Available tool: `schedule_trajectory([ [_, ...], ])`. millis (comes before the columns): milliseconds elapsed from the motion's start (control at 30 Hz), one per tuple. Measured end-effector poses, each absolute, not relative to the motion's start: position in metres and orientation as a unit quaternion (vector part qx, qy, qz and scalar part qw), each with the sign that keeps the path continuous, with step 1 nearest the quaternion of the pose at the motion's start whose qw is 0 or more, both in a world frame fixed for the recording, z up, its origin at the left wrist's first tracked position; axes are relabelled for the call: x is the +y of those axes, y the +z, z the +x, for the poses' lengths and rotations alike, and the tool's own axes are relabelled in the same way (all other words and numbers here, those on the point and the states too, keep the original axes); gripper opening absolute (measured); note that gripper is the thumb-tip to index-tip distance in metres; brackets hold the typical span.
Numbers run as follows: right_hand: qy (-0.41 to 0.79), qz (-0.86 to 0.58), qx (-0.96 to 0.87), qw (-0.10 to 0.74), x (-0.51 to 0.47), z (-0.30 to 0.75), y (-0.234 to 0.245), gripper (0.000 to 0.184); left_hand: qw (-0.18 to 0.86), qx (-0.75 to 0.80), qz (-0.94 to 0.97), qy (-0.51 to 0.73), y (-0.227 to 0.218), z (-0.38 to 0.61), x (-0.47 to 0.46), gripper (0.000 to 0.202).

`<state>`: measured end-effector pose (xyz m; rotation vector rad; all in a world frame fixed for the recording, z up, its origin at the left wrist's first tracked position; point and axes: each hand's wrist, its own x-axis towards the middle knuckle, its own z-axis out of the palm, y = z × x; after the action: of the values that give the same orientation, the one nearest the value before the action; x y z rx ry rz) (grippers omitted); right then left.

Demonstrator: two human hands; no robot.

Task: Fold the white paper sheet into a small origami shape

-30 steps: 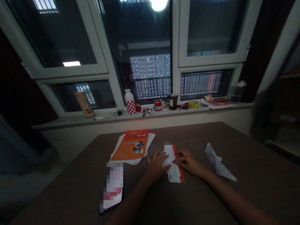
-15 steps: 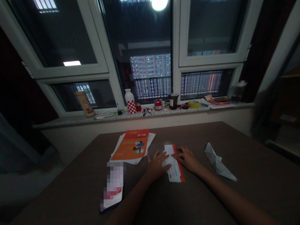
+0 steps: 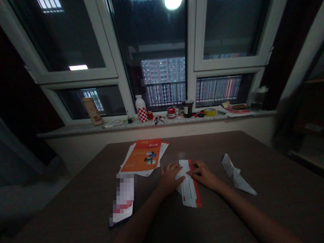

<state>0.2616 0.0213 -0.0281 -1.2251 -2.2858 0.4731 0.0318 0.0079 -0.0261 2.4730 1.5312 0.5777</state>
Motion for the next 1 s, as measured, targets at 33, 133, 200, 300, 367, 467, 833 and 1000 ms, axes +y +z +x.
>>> schedule_trajectory([
  [33, 0.17, -0.45, -0.839, 0.254, 0.0213, 0.2614, -0.0283, 0.025, 0.09, 0.516, 0.831, 0.187, -0.0271, 0.0316, 0.0086, 0.045],
  [133, 0.155, -0.457, -0.838, 0.255, 0.0227, 0.2604, -0.0279, 0.025, 0.092, 0.522, 0.831, 0.17, -0.0271, 0.0314, 0.0096, 0.046],
  [200, 0.145, -0.471, -0.834, 0.247, 0.0244, 0.2591, -0.0264, 0.026, 0.093, 0.523, 0.831, 0.164, -0.0254, 0.0315, 0.0095, 0.046],
  [300, 0.132, -0.493, -0.827, 0.237, 0.0265, 0.2566, -0.0232, 0.03, 0.097, 0.521, 0.832, 0.166, -0.0234, 0.0315, 0.0092, 0.046],
  [367, 0.128, -0.5, -0.823, 0.237, 0.0271, 0.2553, -0.0218, 0.033, 0.1, 0.519, 0.831, 0.173, -0.023, 0.0313, 0.0093, 0.046],
  [467, 0.126, -0.5, -0.821, 0.246, 0.0268, 0.255, -0.0223, 0.033, 0.102, 0.516, 0.831, 0.18, -0.023, 0.0311, 0.0093, 0.044],
  [833, 0.146, -0.454, -0.84, 0.259, 0.0226, 0.2619, -0.0268, 0.024, 0.121, 0.506, 0.832, 0.189, -0.0206, 0.0302, 0.0065, 0.029],
  [1000, 0.13, -0.486, -0.826, 0.253, 0.0263, 0.2597, -0.0264, 0.03, 0.124, 0.515, 0.829, 0.179, -0.0191, 0.0307, 0.0078, 0.029],
])
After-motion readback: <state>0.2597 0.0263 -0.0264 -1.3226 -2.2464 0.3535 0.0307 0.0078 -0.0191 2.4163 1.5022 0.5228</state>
